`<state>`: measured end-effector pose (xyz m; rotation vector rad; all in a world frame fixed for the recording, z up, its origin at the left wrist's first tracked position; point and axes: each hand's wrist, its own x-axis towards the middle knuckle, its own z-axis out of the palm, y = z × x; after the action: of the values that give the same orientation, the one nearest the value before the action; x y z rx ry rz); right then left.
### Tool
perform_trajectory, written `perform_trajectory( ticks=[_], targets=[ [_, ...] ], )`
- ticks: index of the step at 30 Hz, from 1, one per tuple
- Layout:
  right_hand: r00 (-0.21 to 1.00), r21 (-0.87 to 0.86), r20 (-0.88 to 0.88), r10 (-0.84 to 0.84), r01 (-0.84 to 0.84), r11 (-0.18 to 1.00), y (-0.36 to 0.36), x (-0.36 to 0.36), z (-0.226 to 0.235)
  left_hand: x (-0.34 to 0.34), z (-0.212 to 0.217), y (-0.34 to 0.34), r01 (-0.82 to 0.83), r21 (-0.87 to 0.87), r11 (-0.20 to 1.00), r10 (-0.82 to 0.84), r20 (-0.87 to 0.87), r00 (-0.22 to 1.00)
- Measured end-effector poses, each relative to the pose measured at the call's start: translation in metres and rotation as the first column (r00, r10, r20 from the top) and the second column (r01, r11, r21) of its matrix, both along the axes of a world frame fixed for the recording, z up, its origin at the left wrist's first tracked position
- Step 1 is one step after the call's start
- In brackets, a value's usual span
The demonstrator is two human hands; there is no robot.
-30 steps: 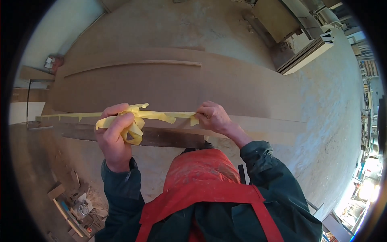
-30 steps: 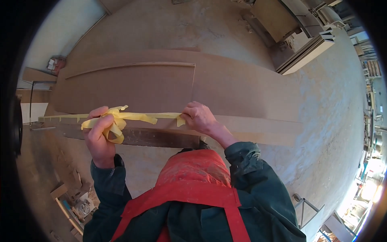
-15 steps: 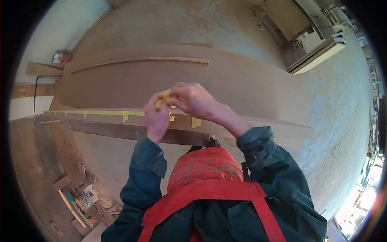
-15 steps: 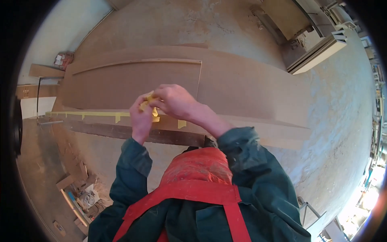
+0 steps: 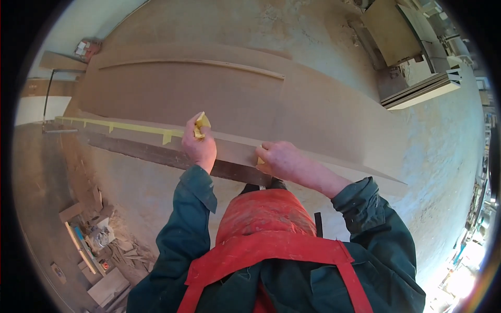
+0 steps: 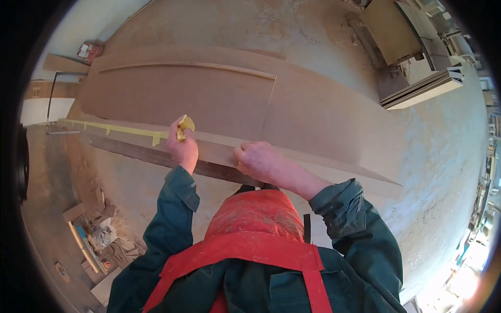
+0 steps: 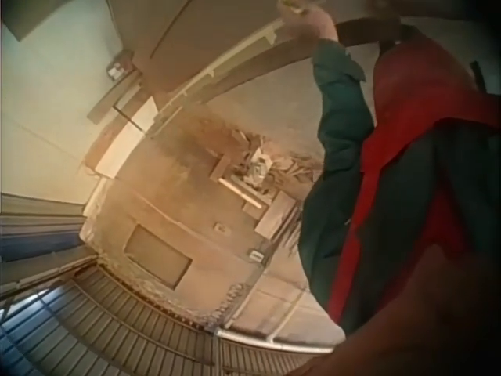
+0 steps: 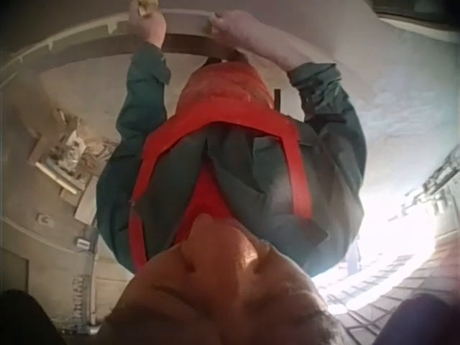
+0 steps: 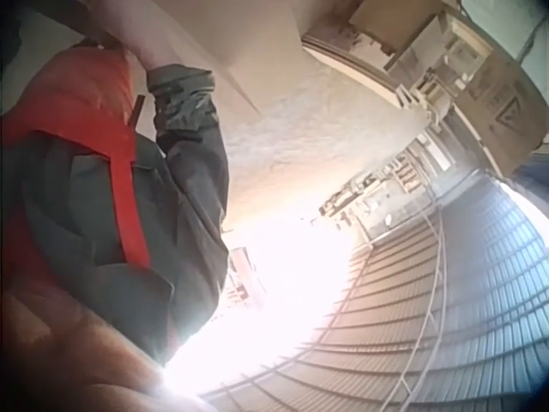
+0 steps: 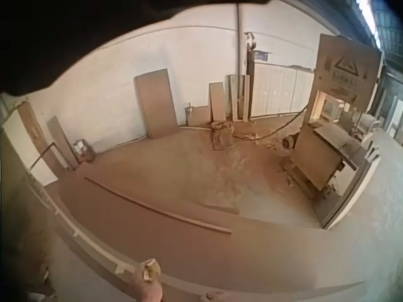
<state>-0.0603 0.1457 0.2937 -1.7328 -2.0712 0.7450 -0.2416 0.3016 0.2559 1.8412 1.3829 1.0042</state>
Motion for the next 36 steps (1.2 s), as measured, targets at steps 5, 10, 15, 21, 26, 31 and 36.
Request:
perform_trajectory(
  ticks=[5, 10, 15, 21, 26, 31, 36],
  targets=[
    [0.996, -0.03, -0.085, -0.016, 0.013, 0.999, 0.007, 0.005, -0.005, 0.001, -0.005, -0.002, 0.002, 0.124, 0.992, 0.012, -0.108, 0.994],
    [0.987, -0.067, -0.16, -0.035, 0.024, 0.997, 0.011, 0.01, -0.006, 0.003, -0.004, -0.002, 0.004, 0.187, 0.982, 0.032, -0.19, 0.981],
    [0.985, -0.142, -0.161, -0.057, 0.034, 0.989, 0.014, 0.006, 0.002, 0.002, -0.009, -0.003, 0.001, 0.247, 0.969, 0.049, -0.199, 0.979],
    [0.977, -0.035, -0.204, -0.065, 0.059, 0.998, 0.007, 0.008, -0.006, 0.002, -0.013, -0.003, -0.029, 0.234, 0.972, 0.054, -0.099, 0.994],
    [0.975, -0.041, -0.2, -0.097, 0.091, 0.995, 0.006, 0.006, -0.006, 0.003, -0.014, -0.003, -0.036, 0.241, 0.97, 0.061, -0.096, 0.994],
    [0.967, -0.128, -0.234, -0.102, 0.073, 0.989, 0.007, 0.011, -0.005, 0.004, -0.012, -0.003, -0.047, 0.232, 0.972, 0.075, -0.112, 0.991],
    [0.975, -0.053, -0.194, -0.109, 0.101, 0.993, 0.006, 0.006, -0.001, 0.005, -0.01, -0.005, -0.057, 0.213, 0.975, 0.088, -0.137, 0.987]
  ],
)
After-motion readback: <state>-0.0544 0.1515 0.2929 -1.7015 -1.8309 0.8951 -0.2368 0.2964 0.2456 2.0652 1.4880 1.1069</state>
